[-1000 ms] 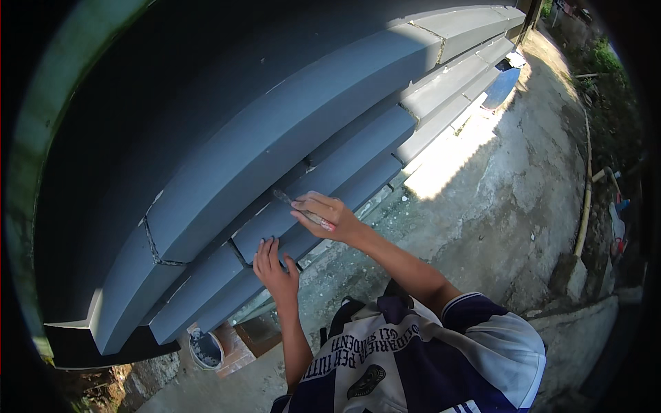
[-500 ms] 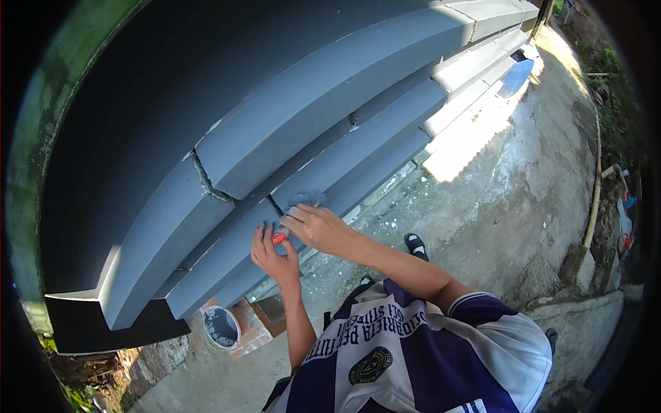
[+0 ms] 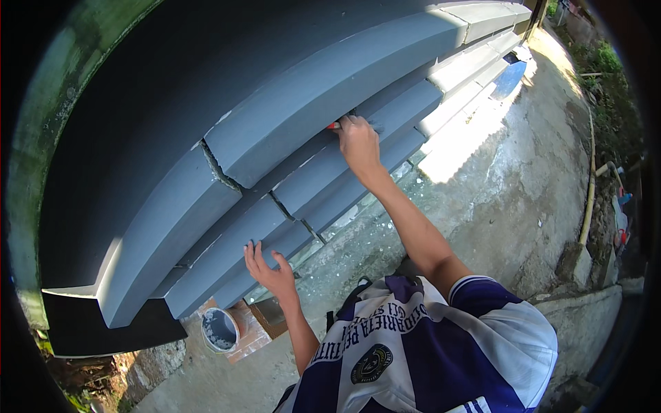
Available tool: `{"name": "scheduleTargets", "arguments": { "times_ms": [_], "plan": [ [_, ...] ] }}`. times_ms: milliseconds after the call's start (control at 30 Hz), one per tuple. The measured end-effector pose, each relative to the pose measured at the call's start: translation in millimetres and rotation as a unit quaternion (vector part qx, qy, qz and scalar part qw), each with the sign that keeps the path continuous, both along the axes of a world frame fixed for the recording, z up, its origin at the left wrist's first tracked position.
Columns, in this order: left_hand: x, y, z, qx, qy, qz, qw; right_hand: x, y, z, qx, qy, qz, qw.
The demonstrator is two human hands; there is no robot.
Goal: Applying grey plaster or mortar to a tiered outdoor wall structure using a trowel.
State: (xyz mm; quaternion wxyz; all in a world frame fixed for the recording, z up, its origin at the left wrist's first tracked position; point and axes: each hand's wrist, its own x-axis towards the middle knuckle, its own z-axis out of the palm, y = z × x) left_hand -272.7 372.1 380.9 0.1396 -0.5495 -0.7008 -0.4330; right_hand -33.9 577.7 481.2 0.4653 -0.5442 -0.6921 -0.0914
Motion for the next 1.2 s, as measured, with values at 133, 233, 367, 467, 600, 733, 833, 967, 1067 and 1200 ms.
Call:
{"name": "scheduleTargets", "arguments": {
  "times_ms": [133, 233, 367, 467, 600, 733, 833, 967, 1067, 1200],
  "plan": [
    [-3, 4, 1, -0.007, -0.005, -0.013, 1.0, -43, -24, -32, -0.027, -0.102, 0.126, 0.986],
    [-10, 3, 0, -0.017, -0.006, 0.008, 1.0, -96, -64, -41, 0.022, -0.01, 0.277, 0.96],
    [-14, 5, -1, -0.014, -0.008, 0.002, 1.0, -99, -67, -13, -0.126, 0.237, 0.309, 0.912],
    [-9, 6, 1, -0.013, -0.008, 0.006, 1.0, -55, -22, -26, -0.168, 0.359, 0.155, 0.905],
    [-12, 5, 1, -0.019, -0.007, 0.009, 1.0, 66, 12, -37, -0.102, 0.361, 0.003, 0.927],
    [-2, 7, 7, -0.024, 0.004, 0.019, 1.0, 203, 59, -30, 0.049, 0.233, -0.159, 0.958],
    [7, 12, 9, -0.04, 0.007, 0.07, 0.997, 231, 72, -16, 0.068, 0.136, -0.169, 0.974],
    [37, 26, 28, -0.111, -0.055, 0.127, 0.984, 162, 47, -26, 0.056, 0.113, -0.015, 0.992],
    [58, 43, 22, -0.089, -0.03, 0.123, 0.988, 79, 1, -49, 0.036, 0.154, 0.176, 0.972],
    [73, 48, 12, -0.079, 0.0, 0.052, 0.996, 41, -39, -27, -0.094, 0.283, 0.302, 0.906]
  ]
}}
